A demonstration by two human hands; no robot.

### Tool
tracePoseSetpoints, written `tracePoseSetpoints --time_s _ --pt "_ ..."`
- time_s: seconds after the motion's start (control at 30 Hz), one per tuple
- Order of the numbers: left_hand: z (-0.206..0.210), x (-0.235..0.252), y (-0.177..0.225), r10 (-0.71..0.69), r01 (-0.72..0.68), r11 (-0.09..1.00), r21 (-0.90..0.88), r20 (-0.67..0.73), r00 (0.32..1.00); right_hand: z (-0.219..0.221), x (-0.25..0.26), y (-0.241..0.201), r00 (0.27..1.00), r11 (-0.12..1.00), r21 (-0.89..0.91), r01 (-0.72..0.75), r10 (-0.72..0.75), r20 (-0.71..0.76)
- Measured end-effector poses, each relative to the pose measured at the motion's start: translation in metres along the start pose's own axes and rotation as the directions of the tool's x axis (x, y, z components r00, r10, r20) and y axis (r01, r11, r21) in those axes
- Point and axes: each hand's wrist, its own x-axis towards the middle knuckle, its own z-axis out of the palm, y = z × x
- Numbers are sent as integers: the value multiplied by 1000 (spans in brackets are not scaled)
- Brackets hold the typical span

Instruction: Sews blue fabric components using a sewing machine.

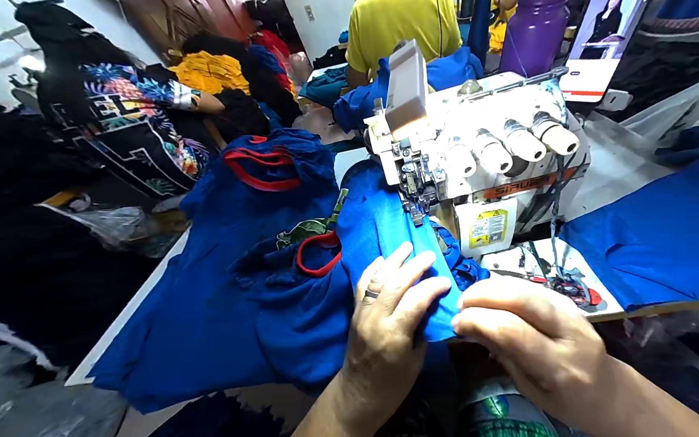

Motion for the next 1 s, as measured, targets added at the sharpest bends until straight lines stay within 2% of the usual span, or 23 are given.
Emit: tracePoseSetpoints --time_s 0.07,0.2,0.33,0.47,0.63,0.73,0.83,0.87,0.93,1.0 --pt "-6 5 -3 89 -89 995 47 4 996 -6 -12 -1 999 999 -19 -44 44 -18" --pt "-18 4 -5 245 -254 967 34 166 955 -10 -40 -5 993 993 15 -119 118 26" --pt "-23 -6 -8 300 -312 950 10 249 921 2 -62 -12 978 973 107 -203 197 67" --pt "-28 -7 -17 285 -286 957 -36 268 920 6 -59 -12 971 966 121 -230 220 96" --pt "-25 4 -32 184 -203 978 48 263 947 19 -38 13 979 981 21 -190 188 75" --pt "-28 34 -25 31 -43 999 33 314 949 29 -20 27 981 984 2 -178 177 84" --pt "-30 63 -18 -183 180 983 49 418 890 41 -3 41 980 982 -15 -188 189 56" --pt "-29 62 -27 -194 185 981 62 414 890 45 1 46 979 980 -29 -196 197 42" --pt "-20 46 -67 -69 44 995 86 317 946 51 10 52 972 970 -83 -228 232 33" --pt "-17 47 -87 -30 15 999 48 324 945 53 18 55 959 950 -172 -261 275 64"
